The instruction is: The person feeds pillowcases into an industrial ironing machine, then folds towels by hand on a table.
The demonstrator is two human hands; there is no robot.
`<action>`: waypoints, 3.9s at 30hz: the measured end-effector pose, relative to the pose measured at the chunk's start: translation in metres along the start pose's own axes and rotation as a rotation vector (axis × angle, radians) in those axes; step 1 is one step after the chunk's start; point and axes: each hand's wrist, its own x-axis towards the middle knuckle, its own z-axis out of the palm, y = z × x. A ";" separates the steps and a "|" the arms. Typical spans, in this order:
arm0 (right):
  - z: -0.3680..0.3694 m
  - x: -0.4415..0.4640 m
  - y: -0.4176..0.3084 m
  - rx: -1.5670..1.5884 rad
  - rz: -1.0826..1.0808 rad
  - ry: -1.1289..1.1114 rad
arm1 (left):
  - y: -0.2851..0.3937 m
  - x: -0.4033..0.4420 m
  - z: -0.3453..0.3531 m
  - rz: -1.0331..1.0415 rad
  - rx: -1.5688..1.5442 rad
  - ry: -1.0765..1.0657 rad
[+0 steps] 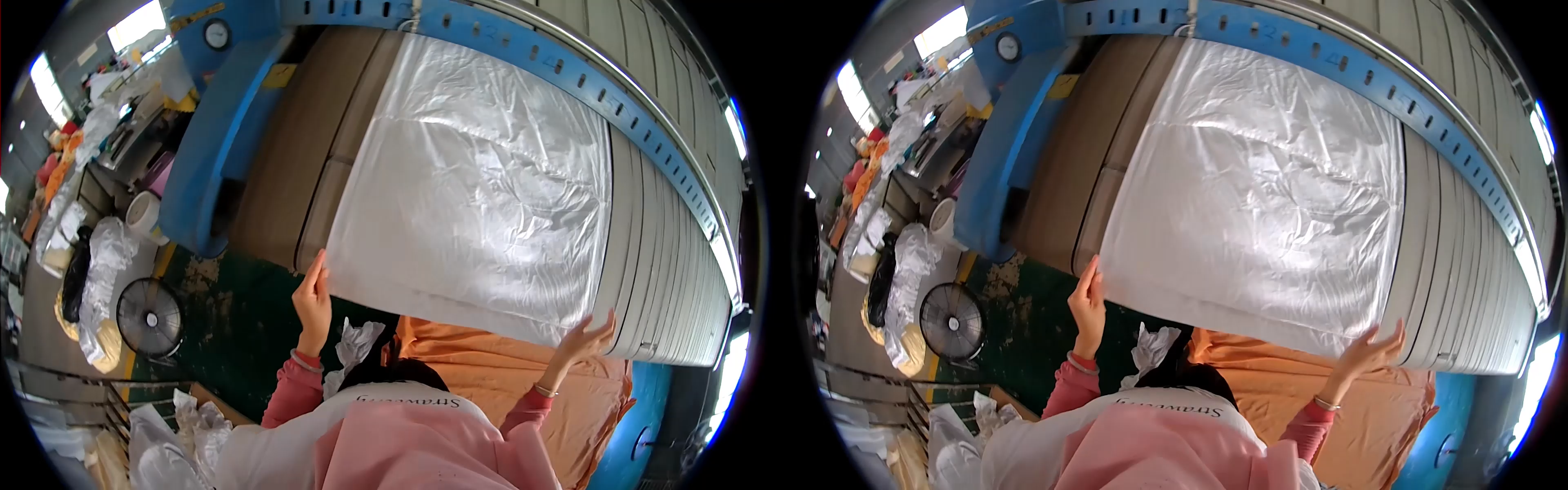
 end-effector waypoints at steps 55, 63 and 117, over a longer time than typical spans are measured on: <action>-0.154 -0.058 -0.509 1.763 -1.212 -1.453 | 0.199 -0.073 -0.454 -0.234 -0.707 0.651; -0.135 -0.121 -0.505 1.377 -1.433 -2.106 | 0.158 0.015 -0.457 -0.393 -0.359 0.434; -0.186 -0.105 -0.347 1.741 -1.142 -1.014 | 0.009 -0.130 -0.283 -0.412 -0.562 -0.453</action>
